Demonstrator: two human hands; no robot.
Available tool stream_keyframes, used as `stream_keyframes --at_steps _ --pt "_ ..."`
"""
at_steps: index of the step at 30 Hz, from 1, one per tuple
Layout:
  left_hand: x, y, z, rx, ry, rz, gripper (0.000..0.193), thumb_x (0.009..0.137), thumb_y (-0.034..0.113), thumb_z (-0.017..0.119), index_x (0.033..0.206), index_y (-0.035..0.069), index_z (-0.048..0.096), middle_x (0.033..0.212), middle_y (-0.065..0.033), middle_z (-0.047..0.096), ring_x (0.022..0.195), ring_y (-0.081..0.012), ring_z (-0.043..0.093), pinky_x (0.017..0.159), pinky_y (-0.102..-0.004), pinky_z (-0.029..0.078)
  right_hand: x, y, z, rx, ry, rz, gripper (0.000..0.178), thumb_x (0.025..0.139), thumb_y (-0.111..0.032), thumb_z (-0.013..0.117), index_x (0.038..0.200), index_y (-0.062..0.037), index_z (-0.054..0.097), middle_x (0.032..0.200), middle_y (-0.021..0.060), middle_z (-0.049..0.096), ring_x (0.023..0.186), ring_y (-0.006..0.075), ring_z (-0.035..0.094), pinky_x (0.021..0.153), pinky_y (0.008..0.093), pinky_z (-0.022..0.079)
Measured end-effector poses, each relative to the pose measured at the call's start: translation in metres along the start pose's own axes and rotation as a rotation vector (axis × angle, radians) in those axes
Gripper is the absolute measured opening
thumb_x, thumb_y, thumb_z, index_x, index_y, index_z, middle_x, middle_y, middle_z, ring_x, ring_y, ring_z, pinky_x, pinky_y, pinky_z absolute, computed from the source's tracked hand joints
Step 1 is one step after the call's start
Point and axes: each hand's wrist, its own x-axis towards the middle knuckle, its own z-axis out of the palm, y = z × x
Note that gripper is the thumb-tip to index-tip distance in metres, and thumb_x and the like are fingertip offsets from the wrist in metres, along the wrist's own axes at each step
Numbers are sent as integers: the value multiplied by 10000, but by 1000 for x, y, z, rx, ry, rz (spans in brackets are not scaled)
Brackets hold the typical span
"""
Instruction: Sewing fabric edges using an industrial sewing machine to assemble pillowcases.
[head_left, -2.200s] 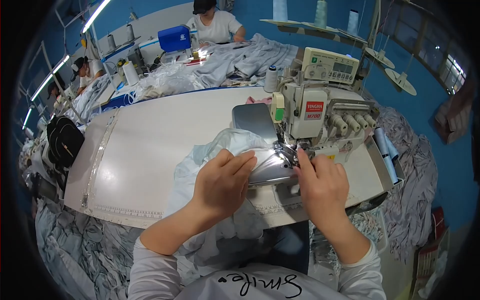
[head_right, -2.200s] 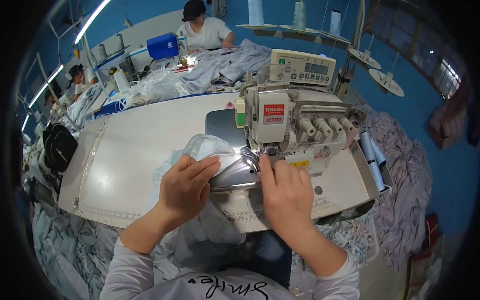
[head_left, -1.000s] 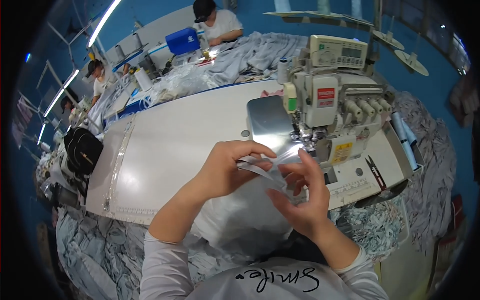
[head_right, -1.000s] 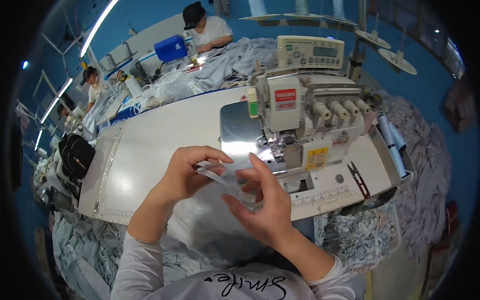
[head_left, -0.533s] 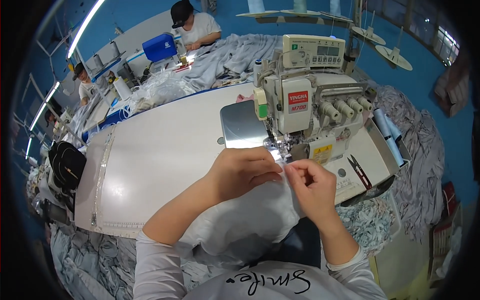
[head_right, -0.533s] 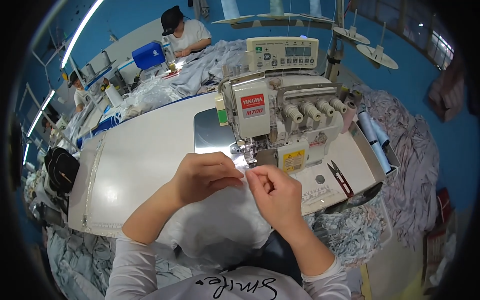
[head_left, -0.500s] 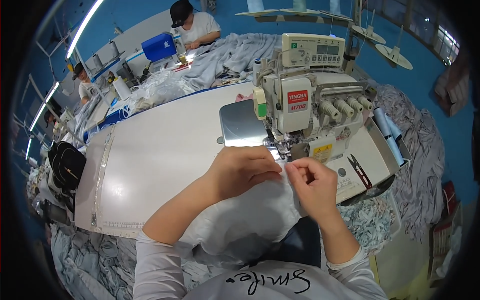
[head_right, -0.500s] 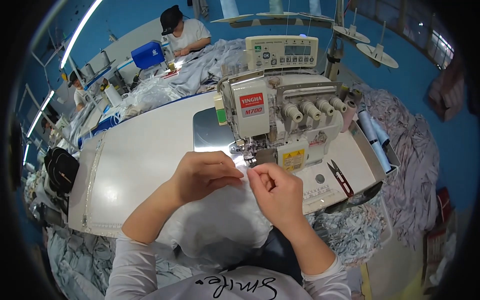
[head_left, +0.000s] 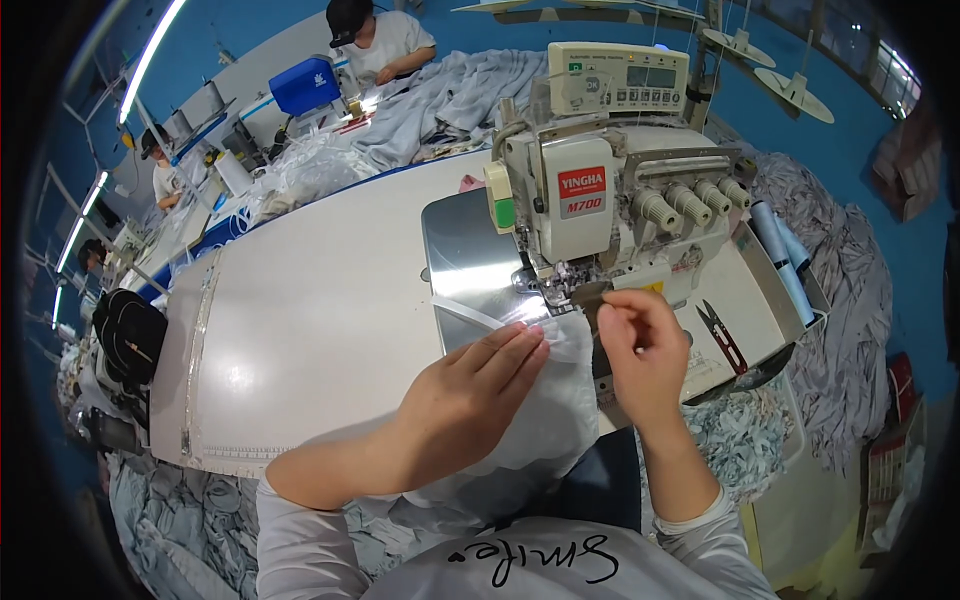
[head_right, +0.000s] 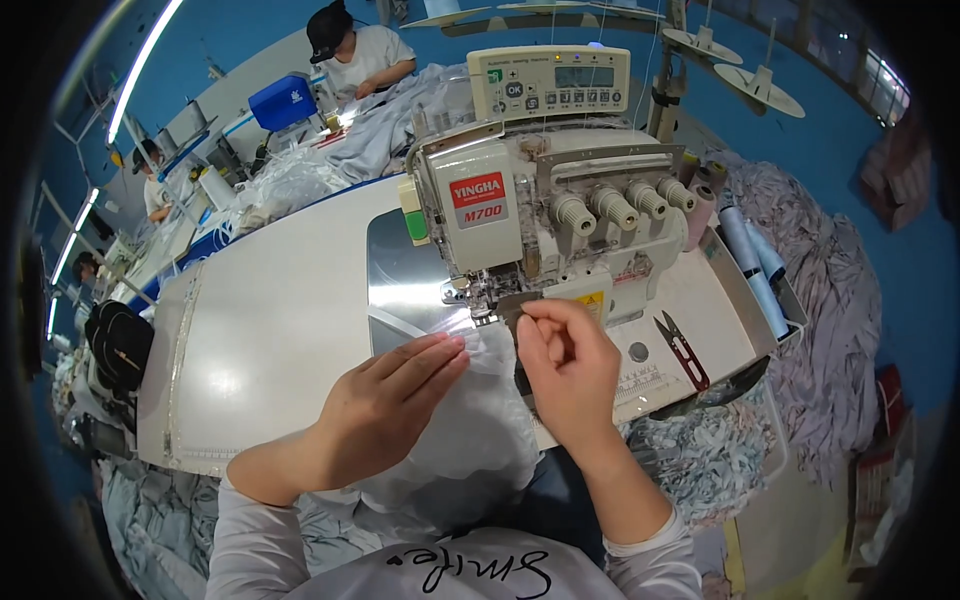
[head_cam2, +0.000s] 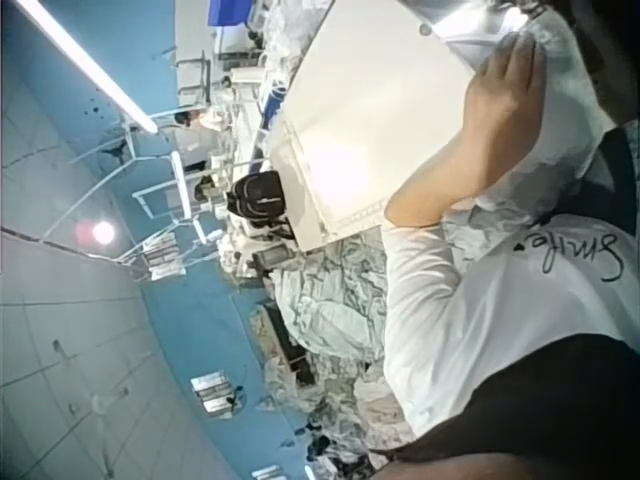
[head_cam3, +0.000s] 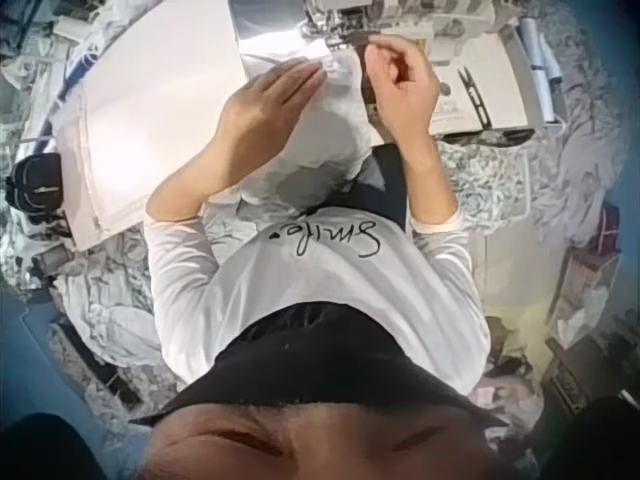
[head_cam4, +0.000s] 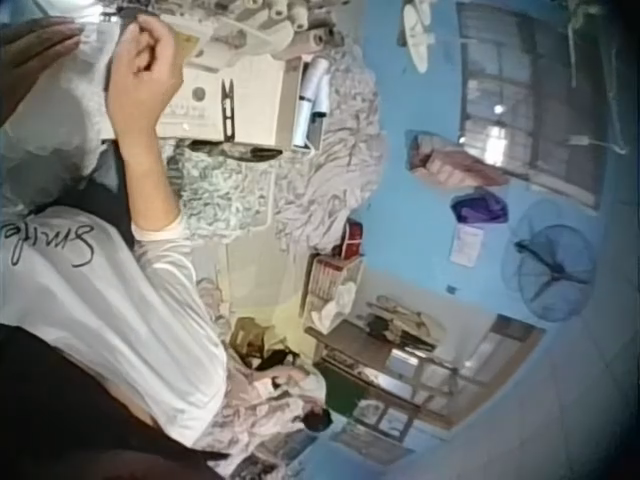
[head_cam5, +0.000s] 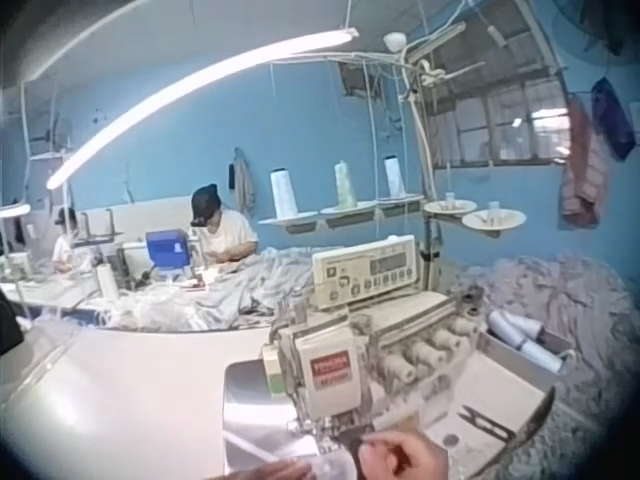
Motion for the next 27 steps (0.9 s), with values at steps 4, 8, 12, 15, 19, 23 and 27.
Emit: stream_keyframes --at_steps 4,8,12,15,19,23,27 --pt "1 -5 -1 -23 9 -7 425 706 -18 605 1130 15 615 1146 -86 608 1063 -246 596 802 -324 529 -6 -7 -10 -426 -70 -569 225 784 4 672 1005 -30 689 742 41 570 563 97 507 489 218 389" --pt "1 -11 -7 34 13 -13 416 694 -22 609 1104 43 639 1095 -70 636 1027 -243 609 797 -335 531 -7 -5 -5 -520 -157 -543 203 787 -22 686 991 -32 689 740 55 574 551 128 526 488 235 409" --pt "6 -15 -7 70 20 -43 412 680 -27 611 1078 71 654 1077 -48 645 999 -242 611 788 -338 532 2 -6 3 -531 -115 -540 161 795 -39 687 955 -30 690 724 66 574 538 142 528 495 236 417" --pt "6 -24 -3 31 0 7 499 631 -11 592 1128 29 614 1163 -66 602 1035 -256 577 774 -334 505 7 -5 4 -469 -77 -521 144 809 -53 685 949 -21 673 716 49 577 531 96 500 486 225 396" --pt "3 -20 -5 42 -16 -15 495 633 -13 591 1126 28 615 1162 -59 603 1025 -253 577 767 -332 508 -18 -5 -4 -251 -57 -64 261 859 -85 661 1089 -4 570 777 -16 585 557 10 451 481 176 343" --pt "3 -17 -6 53 -21 -10 499 629 -17 593 1126 25 614 1170 -60 597 1018 -249 577 753 -331 512 -44 -2 -15 34 -220 314 305 881 -70 626 1141 10 489 825 10 609 524 25 497 431 167 365" --pt "7 -13 -6 59 13 -41 439 660 -29 616 1084 78 649 1107 -28 635 964 -224 609 753 -326 533 -48 -8 -9 208 -224 435 224 890 -96 624 1065 10 532 768 17 616 496 42 524 403 180 376"
